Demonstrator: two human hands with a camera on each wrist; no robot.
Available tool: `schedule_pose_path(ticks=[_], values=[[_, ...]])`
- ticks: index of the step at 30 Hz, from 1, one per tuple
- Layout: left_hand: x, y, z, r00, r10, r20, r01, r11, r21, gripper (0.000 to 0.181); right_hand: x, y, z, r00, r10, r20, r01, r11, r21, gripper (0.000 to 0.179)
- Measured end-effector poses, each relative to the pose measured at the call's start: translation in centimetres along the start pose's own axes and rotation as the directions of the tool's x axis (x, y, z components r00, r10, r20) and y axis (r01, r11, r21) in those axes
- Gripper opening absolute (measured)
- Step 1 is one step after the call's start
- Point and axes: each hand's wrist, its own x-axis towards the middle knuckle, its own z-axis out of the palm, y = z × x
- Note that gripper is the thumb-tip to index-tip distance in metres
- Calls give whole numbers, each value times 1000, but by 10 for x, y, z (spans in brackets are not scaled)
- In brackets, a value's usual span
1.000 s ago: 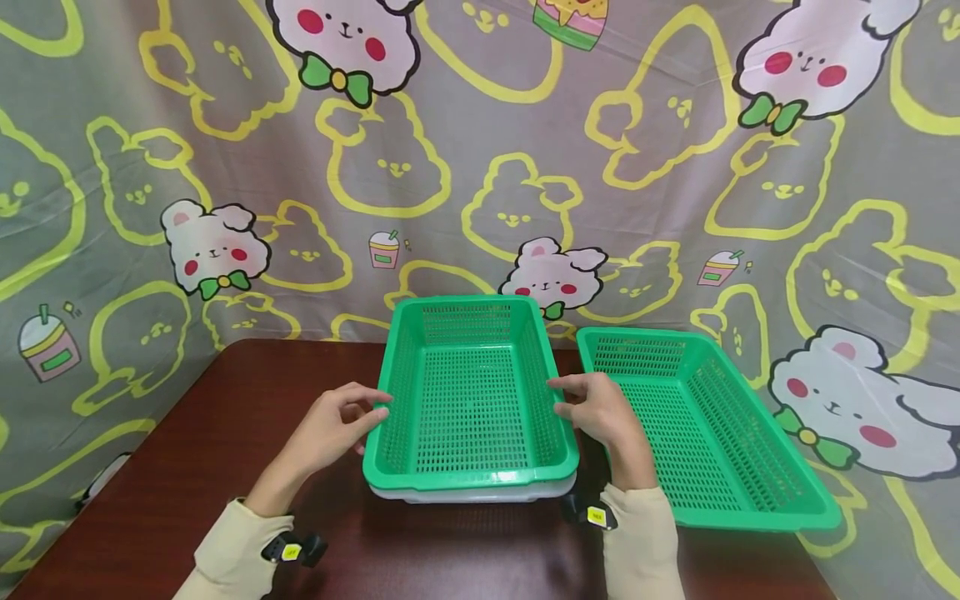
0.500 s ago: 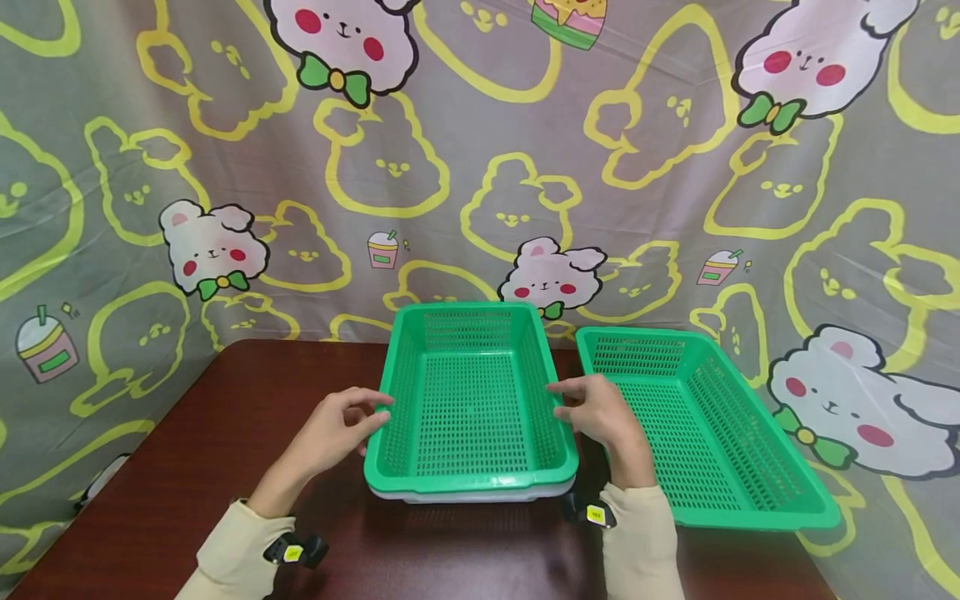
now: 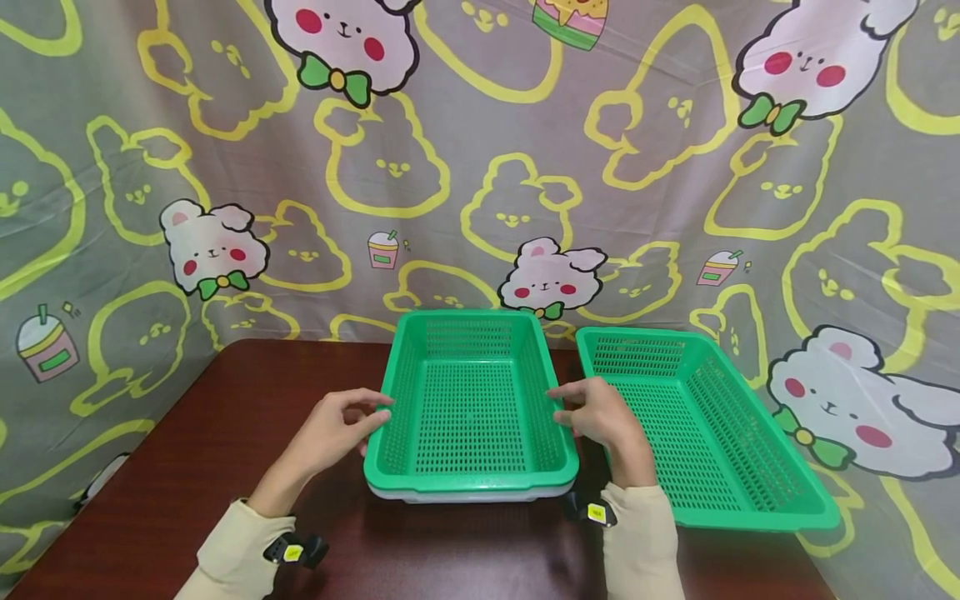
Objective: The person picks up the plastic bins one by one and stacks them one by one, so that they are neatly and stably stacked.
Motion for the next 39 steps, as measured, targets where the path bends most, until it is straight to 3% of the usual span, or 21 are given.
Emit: schedule_pose_path(ticks=[10,27,39], values=[[0,1,1,999,-44,-26,43,999,-30,22,-1,0,0,1000,7,12,-7,1000,-1,40],[0,2,3,998,-49,-40,48,998,-30,21,1,3,-1,999,19,30,-19,1000,-1,41],[1,0,4,996,-76,-49,76,997,-16,21,1,4,-2,1000,-16,22,17,999,-33,40]])
